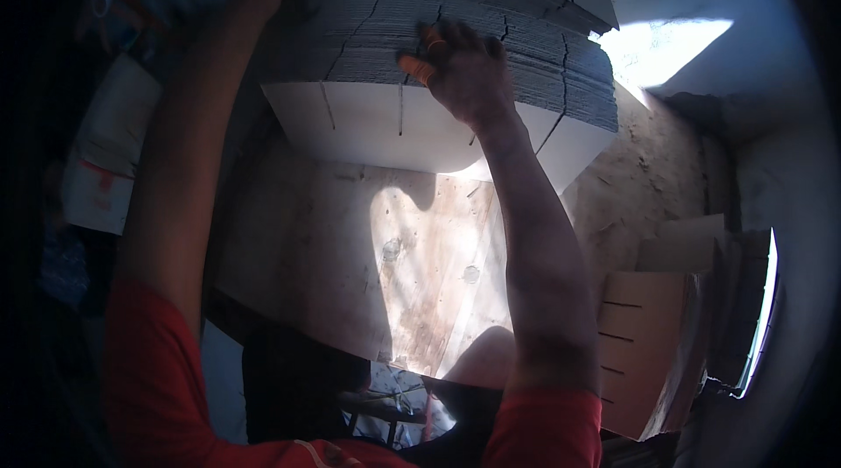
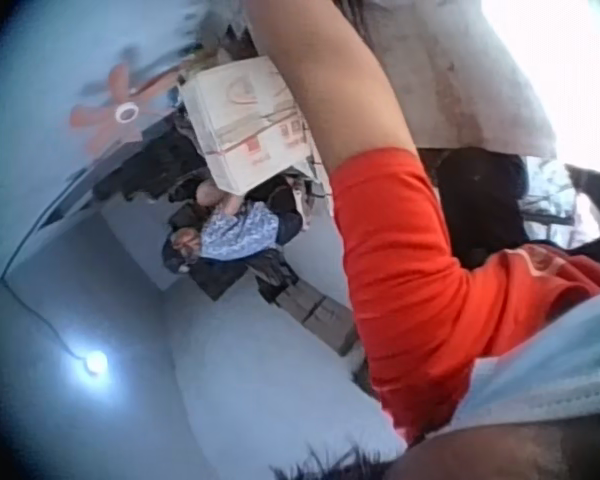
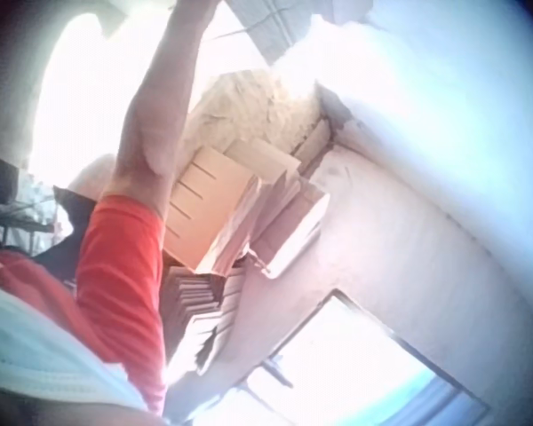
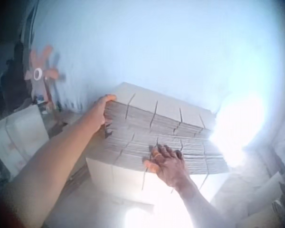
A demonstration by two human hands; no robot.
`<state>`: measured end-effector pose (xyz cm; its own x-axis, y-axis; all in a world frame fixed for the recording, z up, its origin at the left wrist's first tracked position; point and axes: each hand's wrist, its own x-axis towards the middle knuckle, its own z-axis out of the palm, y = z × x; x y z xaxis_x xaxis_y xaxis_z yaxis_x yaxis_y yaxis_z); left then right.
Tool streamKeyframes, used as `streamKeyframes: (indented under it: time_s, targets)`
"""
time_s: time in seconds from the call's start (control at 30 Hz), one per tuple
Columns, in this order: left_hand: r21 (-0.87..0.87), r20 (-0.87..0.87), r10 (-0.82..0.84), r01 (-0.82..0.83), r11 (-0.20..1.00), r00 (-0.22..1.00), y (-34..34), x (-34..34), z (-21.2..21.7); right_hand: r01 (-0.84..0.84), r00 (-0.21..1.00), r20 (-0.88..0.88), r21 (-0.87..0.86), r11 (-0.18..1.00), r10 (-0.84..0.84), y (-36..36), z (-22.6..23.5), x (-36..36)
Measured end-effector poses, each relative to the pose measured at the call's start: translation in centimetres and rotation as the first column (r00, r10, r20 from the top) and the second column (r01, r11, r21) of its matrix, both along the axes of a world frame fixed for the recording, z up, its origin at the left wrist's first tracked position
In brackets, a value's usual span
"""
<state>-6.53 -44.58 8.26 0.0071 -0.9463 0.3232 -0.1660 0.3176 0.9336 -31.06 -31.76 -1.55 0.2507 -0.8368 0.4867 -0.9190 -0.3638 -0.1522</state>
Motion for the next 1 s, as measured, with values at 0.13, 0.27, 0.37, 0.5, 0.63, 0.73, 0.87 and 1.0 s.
streamKeyframes:
  time_s: [0.13, 0.27, 0.37, 0.5, 0.63, 0.73, 0.87, 1.0]
  targets:
    - [-0.685, 0.526, 0.425, 0.070, 0.725, 0.737, -1.9, 2.9, -2.6, -0.007, 0.992, 0.128, 0.046, 0.999, 0.001, -0.1, 1.0, 0.9]
    - [-0.164, 0.176, -0.105, 0.134, 0.977, 0.979, 0.3, 1.7, -2.1, -0.112, 0.887, 0.461, 0.267, 0.957, -0.024, -0.1, 2.6, -0.8]
    - [0.086, -0.146, -0.141, 0.155, 0.984, 0.979, 0.9, 2.2, -1.9, -0.204, 0.681, 0.732, 0.165, 0.965, 0.019, -0.9, 1.6, -1.1]
    - [0.197, -0.212, -0.074, 0.117, 0.973, 0.974, 1.9, 1.4, -4.0, -0.157, 0.576, 0.811, 0.225, 0.962, -0.096, 0.1, 2.3, -1.4]
    - [0.217, -0.219, 0.027, 0.022, 0.976, 0.975, 0.7, 1.5, -5.0, -0.143, 0.553, 0.833, 0.122, 0.982, -0.023, -0.3, 1.7, -1.8]
    - [0.393, -0.268, 0.104, 0.010, 0.919, 0.958, -0.8, 2.3, -5.4, -0.086, 0.493, 0.866, 0.147, 0.985, -0.086, -0.2, 2.2, -2.2]
    - [0.369, -0.202, 0.047, 0.032, 0.929, 0.978, -1.5, 2.8, -6.2, -0.116, -0.140, 0.989, 0.031, 0.993, -0.047, -1.9, 1.9, -3.2]
    - [0.247, -0.192, -0.142, 0.188, 0.951, 0.971, -1.1, 3.5, -6.4, -0.214, 0.079, 0.997, 0.022, 0.977, -0.005, -2.1, 3.6, -5.4]
